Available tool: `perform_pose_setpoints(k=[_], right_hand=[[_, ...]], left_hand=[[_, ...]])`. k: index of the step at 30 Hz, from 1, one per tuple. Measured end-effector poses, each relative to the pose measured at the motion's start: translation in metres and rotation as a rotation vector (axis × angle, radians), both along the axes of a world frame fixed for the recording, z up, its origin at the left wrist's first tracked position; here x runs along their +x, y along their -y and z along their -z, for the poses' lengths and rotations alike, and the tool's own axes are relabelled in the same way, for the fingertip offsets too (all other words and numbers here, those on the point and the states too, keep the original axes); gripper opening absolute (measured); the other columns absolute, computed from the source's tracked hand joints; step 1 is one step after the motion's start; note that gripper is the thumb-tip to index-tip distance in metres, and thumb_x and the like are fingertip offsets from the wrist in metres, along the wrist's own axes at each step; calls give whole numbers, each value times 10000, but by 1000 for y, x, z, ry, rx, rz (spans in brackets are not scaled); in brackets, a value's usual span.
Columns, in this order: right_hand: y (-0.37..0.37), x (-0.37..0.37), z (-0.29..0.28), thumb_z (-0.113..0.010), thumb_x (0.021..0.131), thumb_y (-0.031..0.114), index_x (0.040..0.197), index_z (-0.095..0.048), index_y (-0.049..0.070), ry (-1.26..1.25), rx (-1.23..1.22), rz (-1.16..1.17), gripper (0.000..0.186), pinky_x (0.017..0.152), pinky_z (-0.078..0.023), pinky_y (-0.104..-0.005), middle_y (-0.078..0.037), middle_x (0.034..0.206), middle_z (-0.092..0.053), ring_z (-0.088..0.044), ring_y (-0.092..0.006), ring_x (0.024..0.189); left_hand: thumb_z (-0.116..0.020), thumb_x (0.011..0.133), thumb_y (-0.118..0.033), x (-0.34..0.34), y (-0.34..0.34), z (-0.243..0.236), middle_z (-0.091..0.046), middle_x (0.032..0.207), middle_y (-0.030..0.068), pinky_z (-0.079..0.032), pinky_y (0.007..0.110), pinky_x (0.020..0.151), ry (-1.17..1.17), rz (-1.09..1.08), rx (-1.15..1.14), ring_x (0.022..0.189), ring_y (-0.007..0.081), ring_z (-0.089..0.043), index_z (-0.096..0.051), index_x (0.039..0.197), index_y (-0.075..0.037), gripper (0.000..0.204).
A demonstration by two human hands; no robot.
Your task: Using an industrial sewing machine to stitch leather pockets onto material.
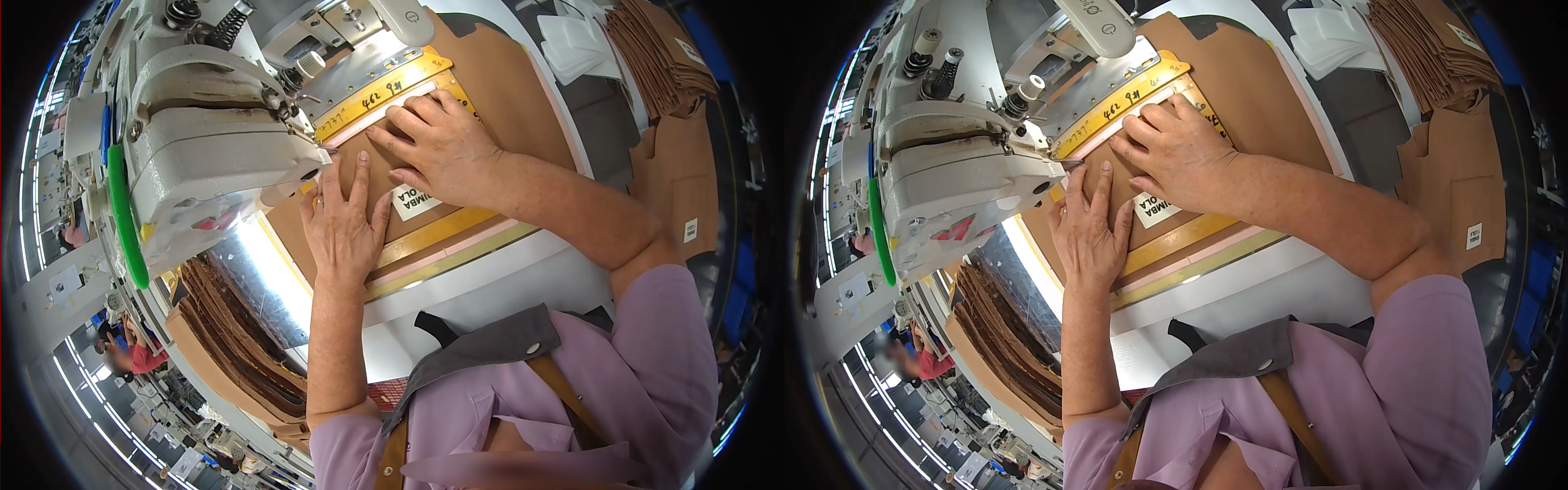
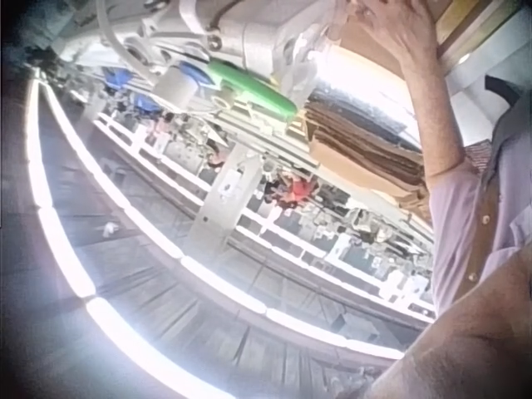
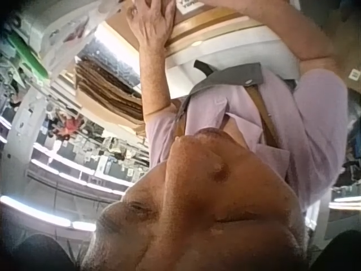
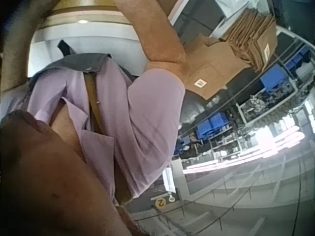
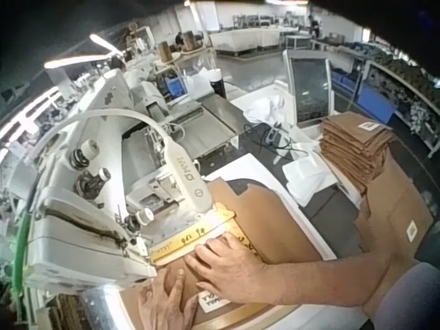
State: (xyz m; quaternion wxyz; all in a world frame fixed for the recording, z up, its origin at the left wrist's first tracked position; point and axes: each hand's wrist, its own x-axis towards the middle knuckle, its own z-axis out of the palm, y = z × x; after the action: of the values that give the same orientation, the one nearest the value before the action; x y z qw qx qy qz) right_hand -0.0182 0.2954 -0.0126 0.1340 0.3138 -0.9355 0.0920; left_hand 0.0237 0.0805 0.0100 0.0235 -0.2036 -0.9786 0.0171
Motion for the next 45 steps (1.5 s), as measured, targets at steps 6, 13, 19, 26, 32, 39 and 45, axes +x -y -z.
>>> perform_pose_setpoints(k=[6, 13, 19, 26, 32, 39, 45], right_hand=[[-5, -4, 0, -705, 907, 482, 1368, -640, 140, -10, -53, -24, 577, 1019, -401, -415, -48, 1234, -577, -517, -221, 1157], [-10, -7, -8, -711, 908, 465, 1338, -673, 121, 63, -69, -40, 551, 1103, -377, -434, -20, 1236, -584, -526, -196, 1184], [-30, -9, -18, -723, 893, 472, 1336, -680, 108, 65, -34, -5, 575, 1209, -301, -485, -20, 1239, -594, -509, -193, 1258], [-40, -6, -21, -726, 898, 456, 1337, -669, 70, 50, -100, -2, 587, 1164, -346, -462, -27, 1312, -609, -500, -210, 1310], [-41, -5, -25, -737, 898, 413, 1289, -669, 59, 115, -134, -41, 532, 1128, -379, -415, -40, 1348, -606, -495, -217, 1346], [-39, -9, -25, -745, 887, 408, 1268, -673, 47, 88, -223, -98, 529, 1123, -385, -419, -73, 1336, -587, -502, -237, 1329], [-33, -12, -29, -738, 885, 442, 1297, -666, 24, 127, -207, -134, 591, 1119, -388, -418, -109, 1298, -561, -506, -263, 1285]], left_hand=[[-527, 1028, -511, 0, 1, -3, -464, 1530, 148, -364, 496, 1103, 44, -56, 61, 1347, 283, -517, -553, 1495, -198, 563], [-520, 1038, -493, 0, 7, -10, -465, 1539, 127, -368, 480, 1106, 49, -75, -36, 1353, 269, -517, -496, 1529, -203, 571], [-513, 1039, -496, 0, 7, -14, -486, 1523, 129, -373, 474, 1108, 32, -102, -45, 1351, 268, -521, -445, 1557, -203, 599], [-526, 985, -621, 0, -1, -25, -527, 1459, 148, -369, 481, 1100, 34, -147, -88, 1300, 277, -559, -442, 1572, -189, 734], [-531, 946, -689, -3, -3, -24, -555, 1379, 160, -378, 494, 1060, -33, -175, -122, 1270, 281, -549, -470, 1560, -200, 787], [-536, 929, -720, -5, -7, -34, -560, 1346, 183, -387, 504, 1057, -48, -202, -158, 1280, 293, -538, -518, 1529, -214, 785], [-561, 943, -677, -6, -18, -46, -567, 1339, 179, -387, 505, 1079, -67, -223, -192, 1243, 300, -575, -562, 1491, -203, 724]])
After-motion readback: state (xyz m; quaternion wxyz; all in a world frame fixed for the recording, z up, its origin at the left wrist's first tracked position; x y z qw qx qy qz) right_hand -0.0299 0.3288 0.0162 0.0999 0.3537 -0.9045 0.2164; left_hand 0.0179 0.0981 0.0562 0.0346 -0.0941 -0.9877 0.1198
